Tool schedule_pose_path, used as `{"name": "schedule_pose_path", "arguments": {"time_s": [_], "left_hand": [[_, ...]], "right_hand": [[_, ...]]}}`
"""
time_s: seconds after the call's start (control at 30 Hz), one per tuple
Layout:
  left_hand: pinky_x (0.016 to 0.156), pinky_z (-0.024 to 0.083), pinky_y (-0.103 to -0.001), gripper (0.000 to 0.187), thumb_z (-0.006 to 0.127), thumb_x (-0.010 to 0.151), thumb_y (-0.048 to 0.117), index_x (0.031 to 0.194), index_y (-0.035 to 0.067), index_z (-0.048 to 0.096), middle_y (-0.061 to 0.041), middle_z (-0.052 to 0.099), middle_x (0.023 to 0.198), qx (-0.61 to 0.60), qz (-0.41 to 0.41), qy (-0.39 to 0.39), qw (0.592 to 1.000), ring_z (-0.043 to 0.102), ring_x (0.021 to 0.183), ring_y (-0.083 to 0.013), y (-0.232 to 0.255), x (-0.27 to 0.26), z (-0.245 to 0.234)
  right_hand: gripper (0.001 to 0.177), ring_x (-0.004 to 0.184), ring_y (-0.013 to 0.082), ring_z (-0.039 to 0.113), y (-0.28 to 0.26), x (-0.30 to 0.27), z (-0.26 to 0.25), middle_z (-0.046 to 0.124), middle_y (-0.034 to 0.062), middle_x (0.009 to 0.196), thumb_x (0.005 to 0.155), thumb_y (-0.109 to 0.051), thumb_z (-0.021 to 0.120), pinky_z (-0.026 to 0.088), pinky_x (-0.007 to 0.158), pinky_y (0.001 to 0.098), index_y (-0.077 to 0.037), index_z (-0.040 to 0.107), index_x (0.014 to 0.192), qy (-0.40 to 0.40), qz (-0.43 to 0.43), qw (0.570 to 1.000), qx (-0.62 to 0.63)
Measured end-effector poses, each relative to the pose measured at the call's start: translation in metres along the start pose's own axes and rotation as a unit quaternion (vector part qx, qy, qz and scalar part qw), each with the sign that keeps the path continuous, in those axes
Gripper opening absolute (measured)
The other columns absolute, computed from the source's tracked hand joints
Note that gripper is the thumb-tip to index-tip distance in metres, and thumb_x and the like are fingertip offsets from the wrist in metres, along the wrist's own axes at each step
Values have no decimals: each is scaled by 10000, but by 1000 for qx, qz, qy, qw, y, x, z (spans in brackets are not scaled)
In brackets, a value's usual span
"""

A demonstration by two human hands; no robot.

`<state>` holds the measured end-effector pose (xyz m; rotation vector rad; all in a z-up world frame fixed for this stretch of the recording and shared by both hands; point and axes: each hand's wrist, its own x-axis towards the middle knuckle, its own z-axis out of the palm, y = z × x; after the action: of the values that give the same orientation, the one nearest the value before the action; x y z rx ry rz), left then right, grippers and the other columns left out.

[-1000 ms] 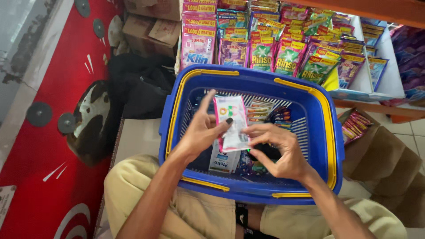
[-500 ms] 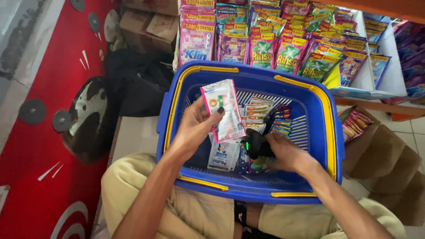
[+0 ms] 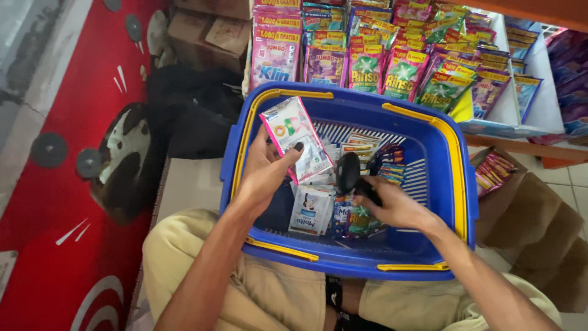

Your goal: The person sits on the floor and repeatedly picks small sachets from a blue basket, scans each with a handheld barcode scanner, and places them into a brown paper bag. The process is repeated for multiple items throughout the clip.

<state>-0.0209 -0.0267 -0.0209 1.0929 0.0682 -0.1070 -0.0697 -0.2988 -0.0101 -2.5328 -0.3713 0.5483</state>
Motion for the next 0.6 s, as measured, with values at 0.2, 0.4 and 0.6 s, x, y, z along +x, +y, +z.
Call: {"name": "schedule_pose_path", "arguments": {"time_s": [0.2,0.4,0.6], "left_hand": [[787,642,-337,664,735,901,46,1484,56,419,-125,721,1048,16,16,11,1000,720,886,-170,-2,-1,-1],[899,593,-354,576,641,924,19,1463,116,465,-113,733,1225,41,-45,-3,998,696,1067,-150,15,-5,8],[929,589,-371,643,622,934,49,1529,139,396,-116,696,1295,92,-91,2,992,673,1168,-186,18,-5,8]], "right_hand": [[521,1196,245,603,-25,-31,-17,695,168,1284,1061,-339,464,485,1067,442,-31,598,1460,48,121,944,303],[526,897,158,617,-57,-89,-12,715,66,954,1071,-372,336,439,958,266,-78,687,1331,110,79,928,348],[543,896,131,625,-76,-107,-11,756,10,1118,1046,-418,335,461,921,252,-90,703,1274,158,27,943,292]]}}
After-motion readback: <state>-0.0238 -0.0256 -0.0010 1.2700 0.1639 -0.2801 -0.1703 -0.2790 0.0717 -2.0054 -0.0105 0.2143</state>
